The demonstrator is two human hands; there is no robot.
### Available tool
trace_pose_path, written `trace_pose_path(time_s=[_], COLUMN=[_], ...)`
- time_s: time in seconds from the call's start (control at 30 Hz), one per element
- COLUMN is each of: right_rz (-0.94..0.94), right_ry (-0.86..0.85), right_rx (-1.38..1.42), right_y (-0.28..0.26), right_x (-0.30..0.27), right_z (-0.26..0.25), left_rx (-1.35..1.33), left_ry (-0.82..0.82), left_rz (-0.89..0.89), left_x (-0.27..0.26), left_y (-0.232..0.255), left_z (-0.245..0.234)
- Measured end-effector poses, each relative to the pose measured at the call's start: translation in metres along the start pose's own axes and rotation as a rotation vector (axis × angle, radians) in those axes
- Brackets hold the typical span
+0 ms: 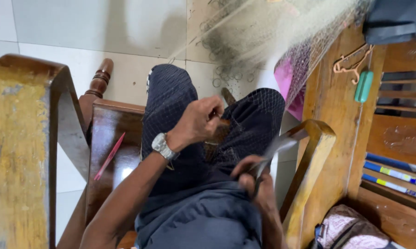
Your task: Repairing or trimming a large fishing net using scissors while seated
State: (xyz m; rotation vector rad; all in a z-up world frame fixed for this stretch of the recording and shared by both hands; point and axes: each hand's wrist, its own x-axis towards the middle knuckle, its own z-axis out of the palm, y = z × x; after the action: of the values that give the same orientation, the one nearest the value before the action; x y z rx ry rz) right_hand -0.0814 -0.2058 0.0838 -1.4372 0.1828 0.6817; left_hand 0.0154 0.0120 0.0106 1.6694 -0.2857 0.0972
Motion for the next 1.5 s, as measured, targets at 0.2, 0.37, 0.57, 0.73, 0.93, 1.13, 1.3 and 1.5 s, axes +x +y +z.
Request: trace_pose_path(time_s=[0.2,0.37,0.57,0.73,0.93,1.13,1.3,1.5], right_rz=[-0.408,-0.319,-0.375,-0.294,-0.259,-0.437,-0.473,-0.398], right_ry=[0.104,-0.126,-0.077,-0.064,-0.182,-0.071,-0.118,-0.263], right_rx=[-1.013,-1.32,-1.236,-1.175,-1.085,-0.905,-0.802,-0.842], right_y=[0.019,0.032,0.041,0.054,0.044,0.043,0.022,0.013], right_x=[0.039,0.04,0.006,-0.016,-0.04,-0.051,-0.049,-0.041], right_z=[-0.021,-0.002,-0.017,-0.034,-0.041,-0.051,-0.038,-0.025], left_rx=[0.06,0.269,0.319,0.609,0.686,0.497,0.521,0.711], left_ry=[-0.077,-0.238,-0.051,-0.307,-0.507,-0.456,-0.435,-0.451], left_rz=[0.003,0.025,0.091,0.003,0.025,-0.103,-0.147,-0.089], left_x=[0.017,0.018,0.014,-0.077,-0.119,-0.139,-0.151,-0.187], left_y=[0.02,0.02,0.046,0.047,0.06,0.114,0.15,0.089], left_z=[-0.013,-0.013,0.005,0.036,0.03,-0.025,-0.048,-0.039])
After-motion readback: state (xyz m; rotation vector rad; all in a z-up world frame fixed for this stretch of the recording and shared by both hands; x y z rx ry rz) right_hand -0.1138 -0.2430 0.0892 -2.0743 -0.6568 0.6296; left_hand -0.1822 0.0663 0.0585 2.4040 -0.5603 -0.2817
